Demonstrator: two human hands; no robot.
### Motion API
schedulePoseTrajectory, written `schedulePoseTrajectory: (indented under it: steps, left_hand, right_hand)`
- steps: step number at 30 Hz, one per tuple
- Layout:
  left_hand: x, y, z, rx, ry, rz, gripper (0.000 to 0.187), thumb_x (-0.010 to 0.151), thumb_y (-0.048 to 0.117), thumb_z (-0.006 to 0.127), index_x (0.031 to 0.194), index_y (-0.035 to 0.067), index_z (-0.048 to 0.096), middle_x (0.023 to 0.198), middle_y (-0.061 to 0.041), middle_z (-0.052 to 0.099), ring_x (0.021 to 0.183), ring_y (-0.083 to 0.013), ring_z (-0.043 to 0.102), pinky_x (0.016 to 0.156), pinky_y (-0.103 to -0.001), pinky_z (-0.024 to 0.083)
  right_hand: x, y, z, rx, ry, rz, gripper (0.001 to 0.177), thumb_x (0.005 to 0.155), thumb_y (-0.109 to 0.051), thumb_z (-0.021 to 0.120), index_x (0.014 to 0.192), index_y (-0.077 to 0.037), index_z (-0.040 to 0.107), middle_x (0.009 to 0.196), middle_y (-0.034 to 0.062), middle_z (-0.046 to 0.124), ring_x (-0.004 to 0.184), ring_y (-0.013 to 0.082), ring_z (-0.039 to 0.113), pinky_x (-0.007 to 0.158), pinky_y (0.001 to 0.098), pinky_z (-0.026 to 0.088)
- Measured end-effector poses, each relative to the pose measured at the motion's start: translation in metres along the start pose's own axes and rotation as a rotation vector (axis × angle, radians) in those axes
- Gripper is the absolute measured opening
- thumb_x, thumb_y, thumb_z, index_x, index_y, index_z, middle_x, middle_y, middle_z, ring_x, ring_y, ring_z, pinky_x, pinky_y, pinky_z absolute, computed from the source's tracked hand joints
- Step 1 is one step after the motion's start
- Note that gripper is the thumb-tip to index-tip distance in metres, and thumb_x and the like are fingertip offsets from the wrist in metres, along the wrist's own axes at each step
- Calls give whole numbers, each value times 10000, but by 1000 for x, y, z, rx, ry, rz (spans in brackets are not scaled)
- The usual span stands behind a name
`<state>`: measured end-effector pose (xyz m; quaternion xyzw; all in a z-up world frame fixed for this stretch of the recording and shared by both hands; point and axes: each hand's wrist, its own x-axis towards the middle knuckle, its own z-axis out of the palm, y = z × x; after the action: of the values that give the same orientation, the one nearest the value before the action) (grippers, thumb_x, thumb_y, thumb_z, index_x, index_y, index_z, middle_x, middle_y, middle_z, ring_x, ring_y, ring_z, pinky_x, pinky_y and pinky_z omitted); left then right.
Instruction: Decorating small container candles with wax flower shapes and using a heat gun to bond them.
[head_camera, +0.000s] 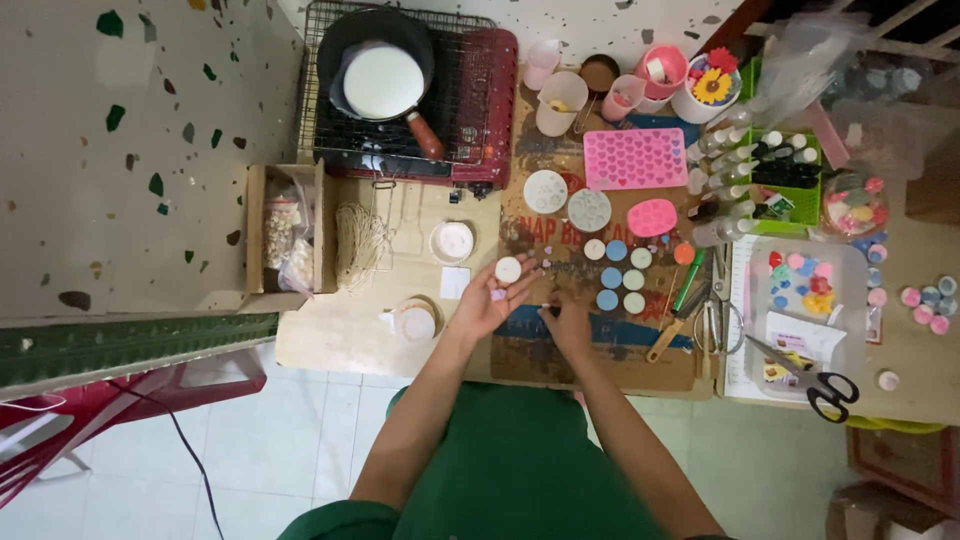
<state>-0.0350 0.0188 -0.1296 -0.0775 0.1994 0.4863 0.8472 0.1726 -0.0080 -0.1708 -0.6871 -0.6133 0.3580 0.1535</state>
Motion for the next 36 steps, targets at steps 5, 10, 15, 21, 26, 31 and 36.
schedulePoseTrajectory:
  steps: [5, 10, 15, 21, 26, 31, 36]
  left_hand:
    - [-6, 10, 56, -48, -46, 39, 498, 1037, 364, 516, 1427, 68, 609, 1432, -182, 605, 1357, -389, 541, 1119, -518, 481]
    - [-16, 14, 106, -84, -91, 47, 515, 1022, 372, 563, 1437, 68, 603, 1454, -176, 587, 1376, -387, 526, 1137, -530, 460]
    - [-35, 12, 151, -38, -266, 77, 535, 1094, 382, 465, 1498, 39, 539, 1513, -193, 530, 1449, -379, 446, 1192, -515, 365]
    - [-31, -10, 162, 16, -223, -15, 549, 1054, 398, 490, 1508, 95, 538, 1543, -173, 509, 1466, -355, 437, 1197, -505, 350]
    - [-14, -74, 182, -48, -157, -182, 457, 1005, 279, 591, 1393, 40, 628, 1417, -232, 602, 1339, -426, 550, 1028, -513, 527]
    - [-64, -175, 270, 34, -114, -482, 316, 979, 251, 621, 1234, 78, 692, 1213, -195, 723, 861, -256, 706, 692, -263, 574]
    - [-112, -308, 248, 14, -329, -949, 507, 1055, 209, 493, 1538, 54, 471, 1593, -266, 381, 1458, -431, 397, 1060, -520, 531]
  right_hand:
    - [7, 9, 16, -101, -37, 26, 182, 915, -186, 749, 1044, -67, 700, 1027, 240, 703, 968, 425, 733, 772, 487, 630]
    - [7, 5, 14, -13, -5, 30, 182, 921, -105, 743, 1050, -16, 650, 968, 220, 697, 924, 405, 727, 714, 464, 629]
    - [8, 20, 22, -65, 7, -18, 225, 824, -154, 837, 972, -36, 715, 885, 194, 724, 911, 407, 732, 746, 497, 606]
    - [-43, -58, -70, 229, 303, 63, 178, 921, -186, 818, 975, -40, 732, 818, 151, 701, 835, 339, 722, 720, 442, 586]
    - [-122, -118, -178, 446, 741, -154, 143, 831, -101, 892, 932, -120, 793, 846, 44, 759, 791, 157, 681, 675, 262, 540]
    - [-217, -149, -235, 24, 1012, -413, 212, 784, -11, 873, 956, -127, 824, 969, 46, 796, 828, 252, 728, 770, 355, 596]
    - [-372, -123, -251, -8, 1316, -128, 188, 779, 66, 814, 887, -88, 808, 924, 71, 762, 732, 232, 702, 595, 319, 593]
